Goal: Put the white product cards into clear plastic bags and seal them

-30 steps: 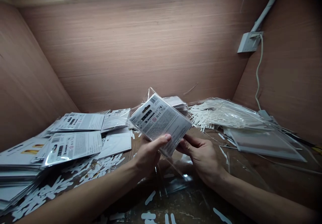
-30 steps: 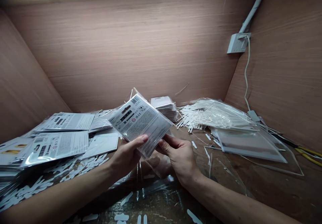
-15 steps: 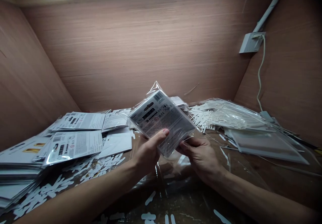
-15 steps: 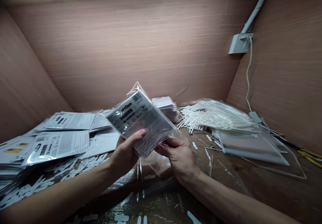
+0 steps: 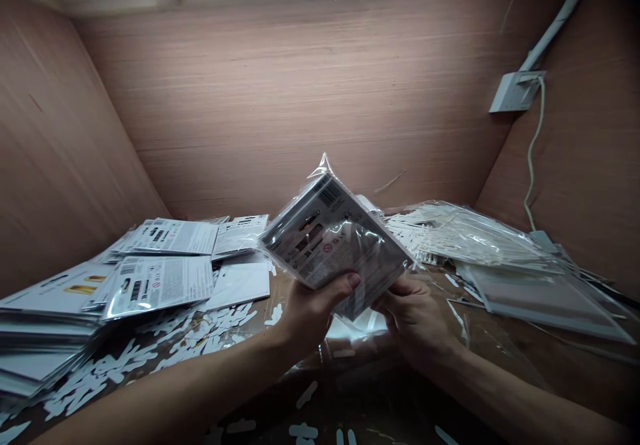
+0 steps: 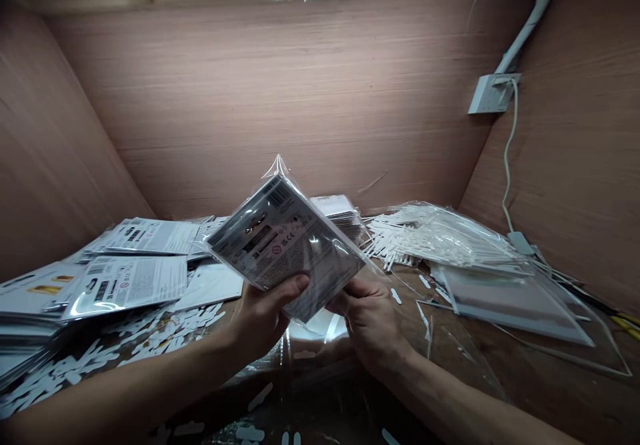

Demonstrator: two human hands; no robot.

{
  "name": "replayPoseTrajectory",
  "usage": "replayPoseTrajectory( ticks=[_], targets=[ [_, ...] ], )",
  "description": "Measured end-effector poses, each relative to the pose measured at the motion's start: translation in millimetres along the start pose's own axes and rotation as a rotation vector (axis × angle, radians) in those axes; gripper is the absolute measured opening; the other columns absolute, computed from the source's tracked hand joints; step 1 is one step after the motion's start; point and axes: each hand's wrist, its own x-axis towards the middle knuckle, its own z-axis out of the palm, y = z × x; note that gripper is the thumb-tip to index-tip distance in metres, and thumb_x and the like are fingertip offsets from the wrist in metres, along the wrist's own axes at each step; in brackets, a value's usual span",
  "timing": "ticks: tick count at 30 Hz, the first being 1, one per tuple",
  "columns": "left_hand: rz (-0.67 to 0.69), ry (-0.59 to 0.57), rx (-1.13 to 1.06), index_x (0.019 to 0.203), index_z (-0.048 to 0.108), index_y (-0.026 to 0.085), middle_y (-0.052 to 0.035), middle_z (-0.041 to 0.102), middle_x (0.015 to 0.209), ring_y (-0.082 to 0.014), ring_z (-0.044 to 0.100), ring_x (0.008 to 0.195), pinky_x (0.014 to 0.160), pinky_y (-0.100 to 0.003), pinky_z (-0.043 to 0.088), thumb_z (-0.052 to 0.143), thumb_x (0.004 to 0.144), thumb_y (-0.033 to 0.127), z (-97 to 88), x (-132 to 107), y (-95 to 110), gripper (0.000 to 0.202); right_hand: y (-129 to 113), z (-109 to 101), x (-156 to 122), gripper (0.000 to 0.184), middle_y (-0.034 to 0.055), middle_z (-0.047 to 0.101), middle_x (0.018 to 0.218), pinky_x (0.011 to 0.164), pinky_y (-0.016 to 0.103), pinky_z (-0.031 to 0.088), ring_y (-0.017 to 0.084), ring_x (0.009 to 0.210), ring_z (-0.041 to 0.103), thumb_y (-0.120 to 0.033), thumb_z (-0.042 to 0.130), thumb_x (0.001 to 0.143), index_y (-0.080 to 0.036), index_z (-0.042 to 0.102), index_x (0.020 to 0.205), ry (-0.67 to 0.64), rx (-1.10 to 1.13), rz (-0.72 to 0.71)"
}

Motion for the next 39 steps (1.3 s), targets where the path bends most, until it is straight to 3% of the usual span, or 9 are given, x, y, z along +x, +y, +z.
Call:
replayPoseTrajectory(
  ticks=[5,11,17,21,24,26,33,39],
  targets=[
    [-0.052,-0.039,0.016,0.104,0.077,0.018,-0.0075,0.076,0.108,-0.0268,0.069,0.104,0.093,-0.041,0.056,0.087,0.078,0.025,-2.7,1.2,0.2,0.029,-4.8,2.4,0.4,0.037,0.0085,0.083,0.091,0.086,0.047,0.061,0.03,0.085,0.078,-0.045,0.097,0.062,-0.025,0.086,0.091,0.006,0.028,-0.037],
    [-0.03,-0.09,-0.001,0.115,0.074,0.018,-0.009,0.077,0.111,-0.0256,0.07,0.107,0.098,-0.04,0.055,0.088,0.076,0.022,-3.3,5.3,14.1,0.041,-8.5,-0.3,2.8,0.035,0.0082,0.083,0.092,0.091,0.044,0.06,0.03,0.093,0.077,-0.038,0.098,0.064,-0.024,0.086,0.094,-0.035,0.003,-0.051],
    [-0.18,-0.095,-0.036,0.106,0.077,0.012,-0.0125,0.077,0.109,-0.0271,0.071,0.104,0.095,-0.039,0.056,0.085,0.081,0.031,-4.2,5.7,14.8,0.032,-6.4,-4.4,1.4,0.036,0.0079,0.082,0.102,0.097,0.043,0.057,0.026,0.096,0.075,-0.036,0.094,0.07,-0.023,0.085,0.102,-0.083,-0.018,-0.074],
    [-0.229,-0.076,-0.04,0.098,0.079,0.012,-0.0114,0.077,0.11,-0.0258,0.07,0.104,0.095,-0.035,0.054,0.086,0.078,0.034,-2.5,1.9,7.6,0.031,-2.2,-2.9,2.2,0.025,0.0045,0.082,0.088,0.084,0.037,0.06,0.02,0.079,0.073,-0.034,0.095,0.069,-0.023,0.085,0.089,0.0,-0.024,-0.134],
    [-0.324,-0.158,-0.063,0.104,0.079,0.014,-0.0103,0.078,0.103,-0.0248,0.07,0.096,0.088,-0.034,0.054,0.08,0.084,0.041,-1.9,-0.8,0.6,0.034,-1.0,-1.9,3.0,0.028,0.0023,0.079,0.079,0.069,0.029,0.059,0.016,0.069,0.069,-0.035,0.098,0.063,-0.021,0.083,0.082,0.078,-0.035,-0.156],
    [-0.327,-0.199,-0.079,0.111,0.078,0.015,-0.0109,0.078,0.108,-0.026,0.07,0.1,0.089,-0.035,0.054,0.075,0.089,0.041,-3.3,-0.3,-1.6,0.035,-1.8,-1.9,2.6,0.03,0.0026,0.078,0.078,0.067,0.03,0.059,0.016,0.067,0.069,-0.037,0.099,0.061,-0.02,0.082,0.079,0.115,-0.05,-0.162],
    [-0.209,-0.155,-0.088,0.108,0.078,0.013,-0.011,0.077,0.113,-0.0247,0.07,0.105,0.097,-0.035,0.054,0.081,0.085,0.03,-6.1,10.5,7.8,0.029,-4.9,-0.4,-1.1,0.039,0.0084,0.082,0.107,0.097,0.043,0.059,0.025,0.096,0.076,-0.036,0.096,0.068,-0.022,0.084,0.102,0.047,-0.015,-0.065],
    [-0.208,-0.009,-0.049,0.093,0.078,0.008,-0.0121,0.077,0.098,-0.0233,0.068,0.096,0.096,-0.035,0.053,0.09,0.072,0.028,0.1,8.9,1.8,0.031,1.3,2.9,2.5,0.037,0.009,0.082,0.108,0.099,0.037,0.059,0.024,0.098,0.077,-0.036,0.095,0.069,-0.021,0.084,0.101,0.047,0.021,-0.005]
  ],
)
